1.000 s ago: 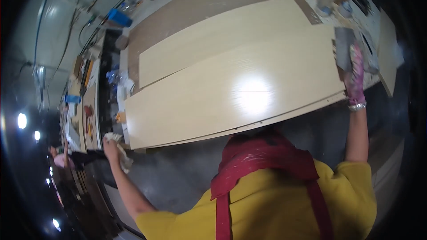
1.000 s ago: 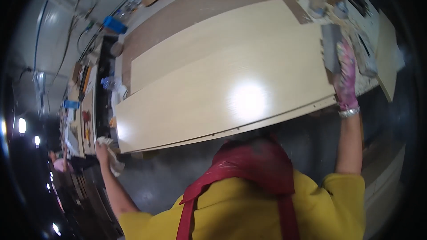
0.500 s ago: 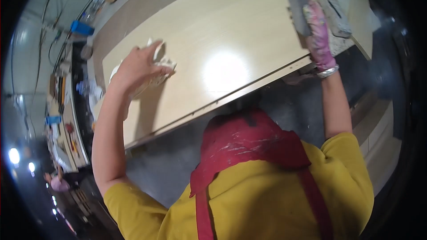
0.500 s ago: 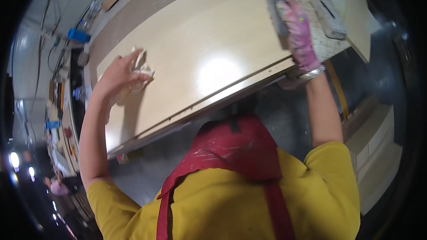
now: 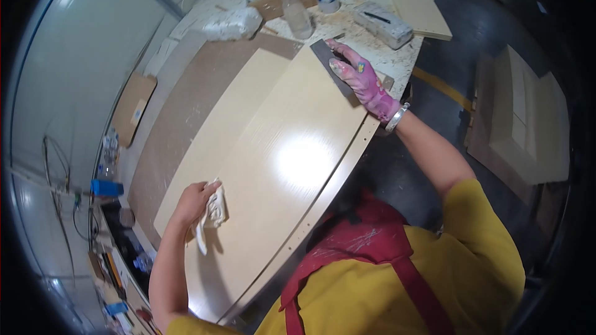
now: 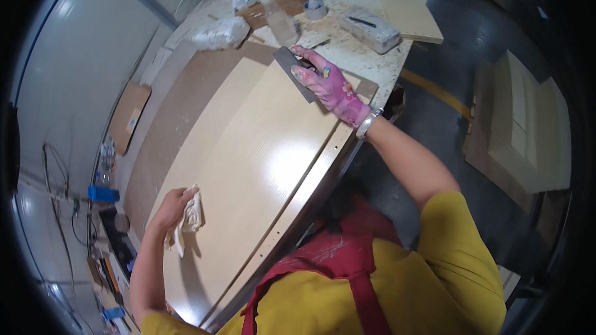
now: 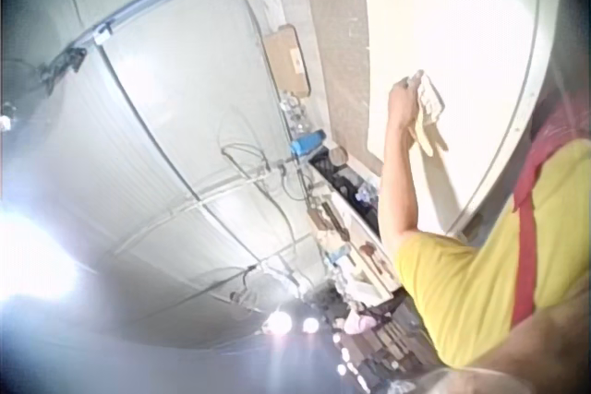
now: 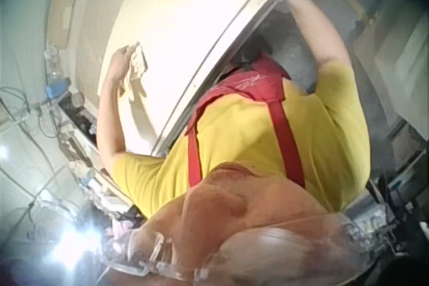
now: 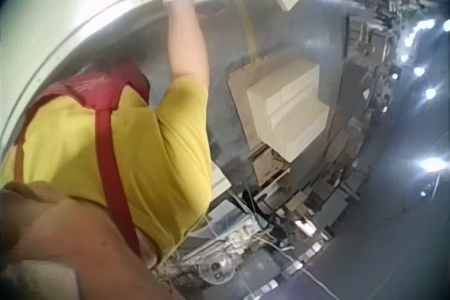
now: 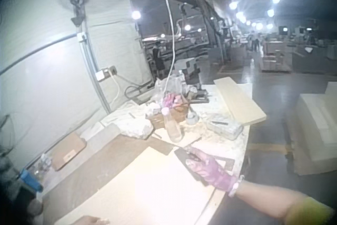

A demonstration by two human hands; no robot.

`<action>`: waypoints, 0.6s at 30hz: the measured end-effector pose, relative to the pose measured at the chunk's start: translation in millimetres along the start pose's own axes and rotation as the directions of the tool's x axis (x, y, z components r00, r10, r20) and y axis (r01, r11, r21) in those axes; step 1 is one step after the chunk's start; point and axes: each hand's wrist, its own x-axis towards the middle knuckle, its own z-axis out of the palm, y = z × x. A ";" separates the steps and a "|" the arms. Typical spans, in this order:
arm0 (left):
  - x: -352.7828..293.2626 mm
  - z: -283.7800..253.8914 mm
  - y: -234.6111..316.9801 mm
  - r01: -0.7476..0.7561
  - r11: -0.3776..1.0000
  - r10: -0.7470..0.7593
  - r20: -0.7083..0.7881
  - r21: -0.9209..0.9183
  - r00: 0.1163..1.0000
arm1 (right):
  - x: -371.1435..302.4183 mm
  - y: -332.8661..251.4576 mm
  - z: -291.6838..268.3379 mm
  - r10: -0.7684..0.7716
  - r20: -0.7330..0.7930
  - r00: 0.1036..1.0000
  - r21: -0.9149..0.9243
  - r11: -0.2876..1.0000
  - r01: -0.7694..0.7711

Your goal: The person sands a large, light-colored wooden board using a sanding block held in their right hand. They repeatedly wipe the surface with a white cloth held in their left hand to remove dust. The person works on a single board throughout the clip, alternating between sanding and wiping motions.

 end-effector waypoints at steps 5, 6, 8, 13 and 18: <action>-24.3 -74.7 -3.7 0.010 0.970 0.027 0.145 -0.244 0.989 | -12.2 -0.3 11.0 -0.059 -0.171 0.983 0.118 0.990 0.080; -32.6 -84.5 4.9 0.000 0.985 0.020 0.115 -0.174 0.993 | -18.3 1.9 11.2 0.023 -0.179 0.984 0.138 0.990 0.002; -49.1 -97.2 8.0 -0.052 0.992 0.053 0.009 -0.114 0.999 | -30.1 7.0 10.3 -0.035 -0.192 0.981 0.154 0.986 0.065; -75.5 -131.7 12.6 -0.155 0.988 0.150 -0.304 0.009 0.941 | -41.8 36.1 -8.1 0.232 -0.251 0.940 0.574 0.818 -0.049; -61.7 -155.2 11.9 -0.144 0.886 0.379 -0.510 0.441 0.772 | -43.2 13.3 -1.7 0.321 -0.133 0.938 0.644 0.747 -0.164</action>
